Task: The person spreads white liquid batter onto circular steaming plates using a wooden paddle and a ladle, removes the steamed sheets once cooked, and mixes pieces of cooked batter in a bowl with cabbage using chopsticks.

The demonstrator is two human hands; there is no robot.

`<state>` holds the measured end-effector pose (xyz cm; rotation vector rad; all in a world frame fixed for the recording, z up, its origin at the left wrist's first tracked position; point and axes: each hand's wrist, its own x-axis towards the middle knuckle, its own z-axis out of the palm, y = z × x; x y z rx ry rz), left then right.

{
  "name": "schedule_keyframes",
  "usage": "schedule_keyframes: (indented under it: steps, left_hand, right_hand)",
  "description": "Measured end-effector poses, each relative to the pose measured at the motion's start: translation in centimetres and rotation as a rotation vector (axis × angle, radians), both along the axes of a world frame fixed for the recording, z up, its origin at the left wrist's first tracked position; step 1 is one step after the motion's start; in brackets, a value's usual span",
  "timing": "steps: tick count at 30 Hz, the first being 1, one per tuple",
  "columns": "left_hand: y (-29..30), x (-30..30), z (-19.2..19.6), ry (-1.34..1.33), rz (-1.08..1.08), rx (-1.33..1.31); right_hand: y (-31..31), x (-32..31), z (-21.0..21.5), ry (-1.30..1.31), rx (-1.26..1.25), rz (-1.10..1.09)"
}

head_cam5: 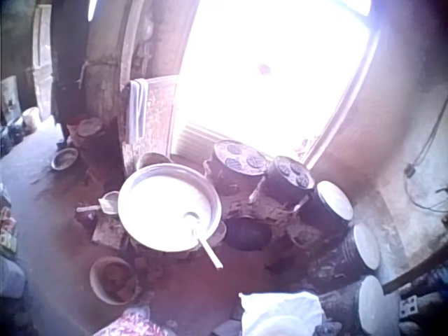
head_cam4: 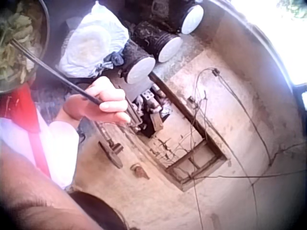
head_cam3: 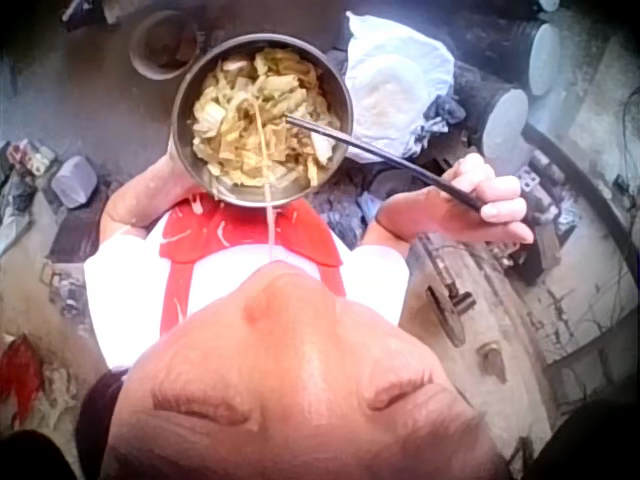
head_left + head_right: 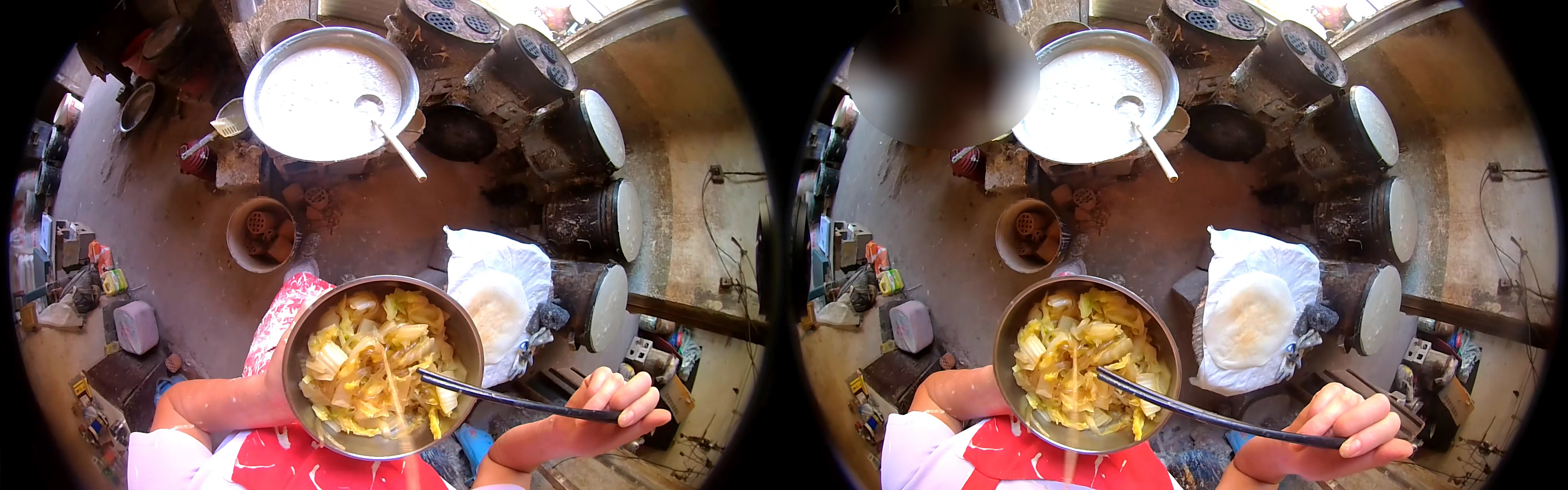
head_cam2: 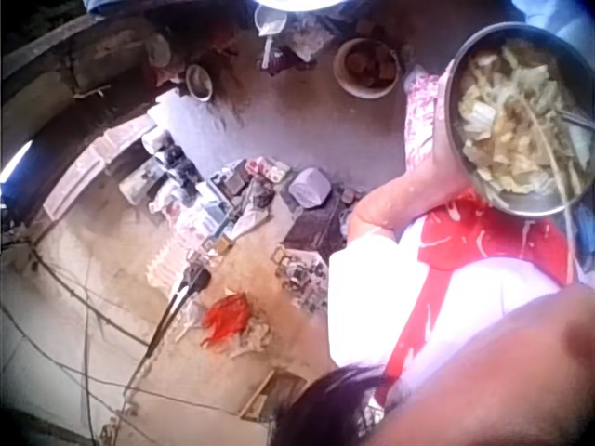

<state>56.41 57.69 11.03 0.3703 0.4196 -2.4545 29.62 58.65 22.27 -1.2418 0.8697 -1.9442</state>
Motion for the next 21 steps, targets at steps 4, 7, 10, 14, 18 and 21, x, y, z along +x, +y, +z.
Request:
schedule_keyframes:
  steps: [4,7,10,14,18,21]
  left_hand:
    - [0.3,0.6,0.4,-0.252,-0.031,-0.312]
    - [0.1,0.3,-0.2,-0.096,0.058,-0.229]
    - [-0.2,0.2,-0.1,-0.145,0.048,-0.314]
    - [0.1,0.2,-0.4,-0.289,0.027,-0.476]
    - [0.6,-0.3,-1.3,0.072,0.071,-0.092]
    - [0.3,-0.9,-0.9,0.056,0.014,-0.017]
  right_hand:
    - [0.5,-1.4,0.4,-0.04,-0.016,0.159]
    - [1.2,-2.2,0.4,0.016,0.022,0.23]
    - [1.5,-2.0,-0.4,0.034,0.072,0.236]
    - [2.0,-3.4,-0.5,-0.112,0.057,0.311]
    - [2.2,-3.7,-0.4,-0.141,0.027,0.411]
    - [1.9,-1.9,-1.1,-0.108,-0.007,0.415]
